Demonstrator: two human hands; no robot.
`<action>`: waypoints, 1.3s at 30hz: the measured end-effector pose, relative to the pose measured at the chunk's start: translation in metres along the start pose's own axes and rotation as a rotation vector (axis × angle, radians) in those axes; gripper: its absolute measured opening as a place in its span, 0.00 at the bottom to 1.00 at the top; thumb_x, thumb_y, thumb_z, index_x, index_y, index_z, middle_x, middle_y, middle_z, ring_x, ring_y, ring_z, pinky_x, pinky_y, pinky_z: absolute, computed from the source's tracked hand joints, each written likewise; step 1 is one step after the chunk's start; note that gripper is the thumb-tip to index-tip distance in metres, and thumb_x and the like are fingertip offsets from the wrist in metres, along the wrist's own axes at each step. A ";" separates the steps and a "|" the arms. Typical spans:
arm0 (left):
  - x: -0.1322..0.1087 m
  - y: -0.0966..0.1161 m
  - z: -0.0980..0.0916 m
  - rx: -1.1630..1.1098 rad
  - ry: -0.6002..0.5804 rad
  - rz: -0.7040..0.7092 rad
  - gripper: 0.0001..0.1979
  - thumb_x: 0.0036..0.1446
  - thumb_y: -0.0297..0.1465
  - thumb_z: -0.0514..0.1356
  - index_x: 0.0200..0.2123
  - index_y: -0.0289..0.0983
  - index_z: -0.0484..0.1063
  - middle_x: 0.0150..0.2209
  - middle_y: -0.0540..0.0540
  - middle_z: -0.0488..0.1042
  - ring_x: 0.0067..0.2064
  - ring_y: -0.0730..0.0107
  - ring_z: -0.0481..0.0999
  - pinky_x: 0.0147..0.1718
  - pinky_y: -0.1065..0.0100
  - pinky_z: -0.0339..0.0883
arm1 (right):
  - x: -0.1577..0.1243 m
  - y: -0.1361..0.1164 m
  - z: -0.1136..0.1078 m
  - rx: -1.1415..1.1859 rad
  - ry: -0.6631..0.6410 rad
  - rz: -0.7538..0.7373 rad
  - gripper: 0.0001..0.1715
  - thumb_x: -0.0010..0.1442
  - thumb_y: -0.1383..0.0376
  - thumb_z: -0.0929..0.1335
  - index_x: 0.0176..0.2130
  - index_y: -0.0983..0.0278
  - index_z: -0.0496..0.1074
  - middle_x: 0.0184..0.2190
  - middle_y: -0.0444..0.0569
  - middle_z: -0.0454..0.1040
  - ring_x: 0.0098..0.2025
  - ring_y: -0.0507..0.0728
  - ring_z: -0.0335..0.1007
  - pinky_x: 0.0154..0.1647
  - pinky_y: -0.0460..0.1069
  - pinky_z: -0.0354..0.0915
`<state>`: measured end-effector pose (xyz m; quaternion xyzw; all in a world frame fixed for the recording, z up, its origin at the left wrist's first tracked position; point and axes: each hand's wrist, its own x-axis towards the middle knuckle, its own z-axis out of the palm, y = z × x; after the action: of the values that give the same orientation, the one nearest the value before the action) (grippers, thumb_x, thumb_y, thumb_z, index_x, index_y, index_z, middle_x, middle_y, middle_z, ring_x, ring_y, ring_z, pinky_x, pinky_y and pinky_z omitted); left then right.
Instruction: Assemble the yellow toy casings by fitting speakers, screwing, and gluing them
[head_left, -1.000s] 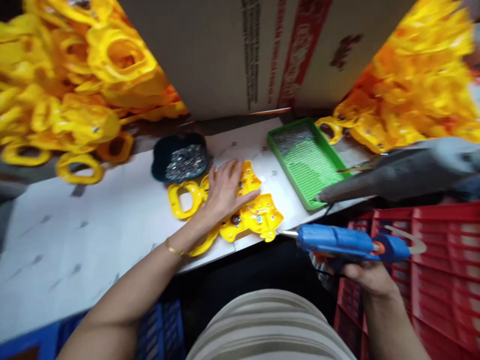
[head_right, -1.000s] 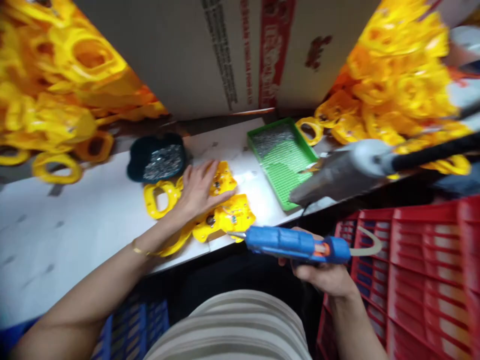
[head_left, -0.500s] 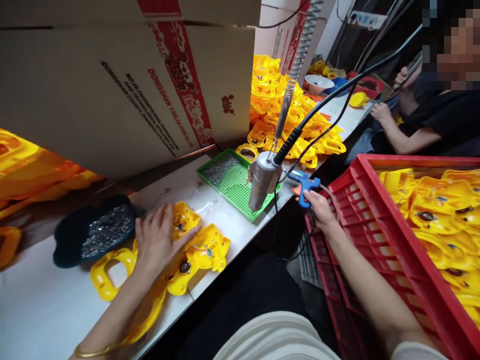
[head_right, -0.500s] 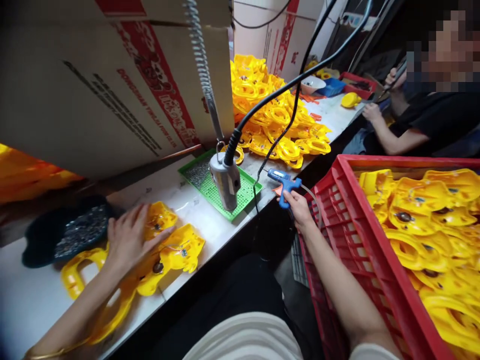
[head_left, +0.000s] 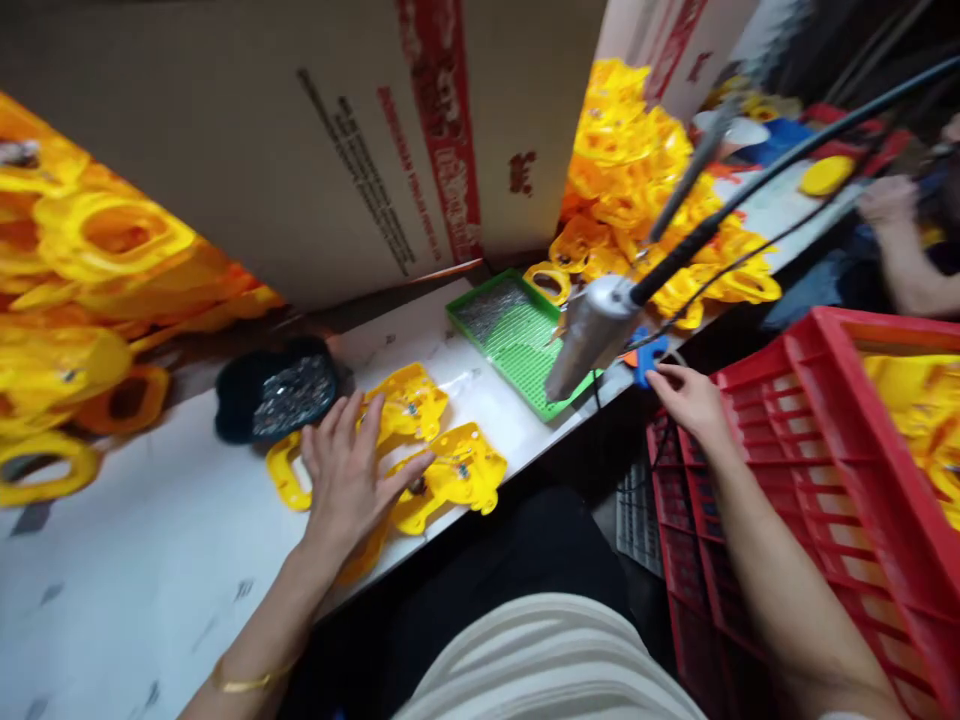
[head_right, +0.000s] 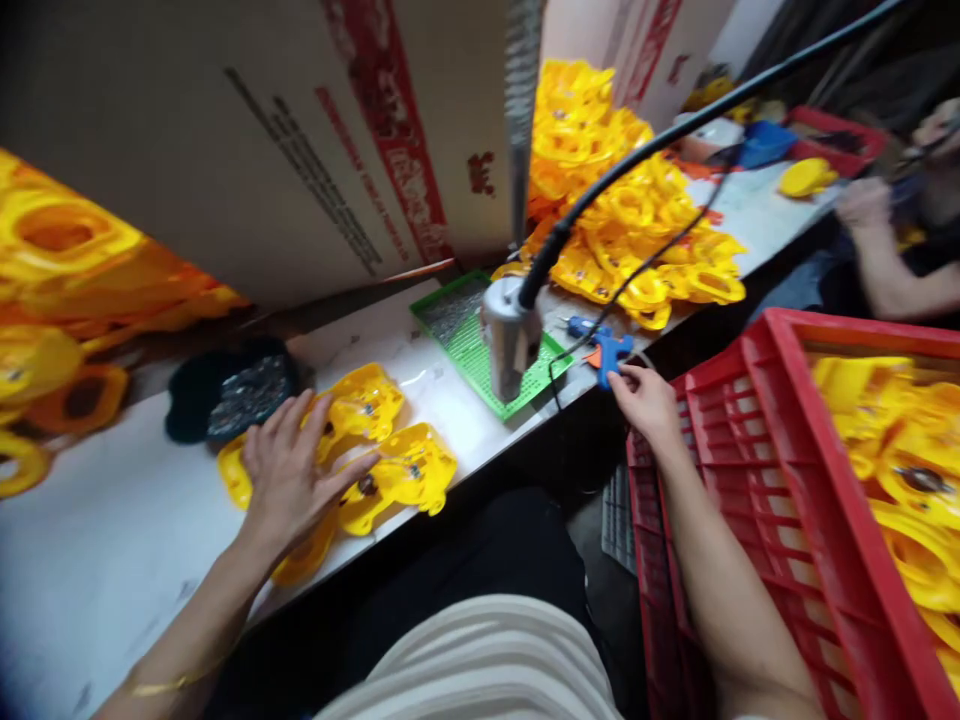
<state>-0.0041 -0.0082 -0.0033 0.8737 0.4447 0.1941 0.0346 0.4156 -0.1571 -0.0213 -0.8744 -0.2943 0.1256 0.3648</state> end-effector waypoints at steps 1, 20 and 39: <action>-0.006 0.002 0.000 -0.005 0.005 -0.024 0.41 0.56 0.56 0.56 0.66 0.41 0.54 0.66 0.32 0.57 0.66 0.38 0.56 0.62 0.38 0.43 | -0.010 -0.002 -0.003 -0.035 0.012 -0.026 0.22 0.49 0.54 0.70 0.38 0.67 0.79 0.32 0.54 0.77 0.35 0.59 0.70 0.42 0.55 0.64; -0.062 0.028 0.005 0.008 -0.058 -0.173 0.37 0.53 0.51 0.63 0.62 0.40 0.63 0.65 0.34 0.59 0.67 0.43 0.54 0.64 0.39 0.38 | -0.129 -0.196 0.134 -0.229 -0.501 -0.879 0.13 0.62 0.57 0.66 0.41 0.59 0.78 0.36 0.49 0.80 0.42 0.61 0.71 0.30 0.51 0.59; -0.022 0.071 0.011 -0.257 0.078 0.033 0.11 0.63 0.35 0.58 0.46 0.46 0.78 0.61 0.42 0.65 0.66 0.50 0.55 0.63 0.42 0.44 | -0.117 -0.118 0.093 0.501 -0.563 -0.332 0.04 0.53 0.62 0.74 0.31 0.60 0.80 0.30 0.45 0.77 0.32 0.51 0.69 0.31 0.47 0.62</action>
<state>0.0430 -0.0669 -0.0037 0.8610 0.4028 0.2839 0.1258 0.2320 -0.1097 -0.0016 -0.6308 -0.4801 0.3668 0.4868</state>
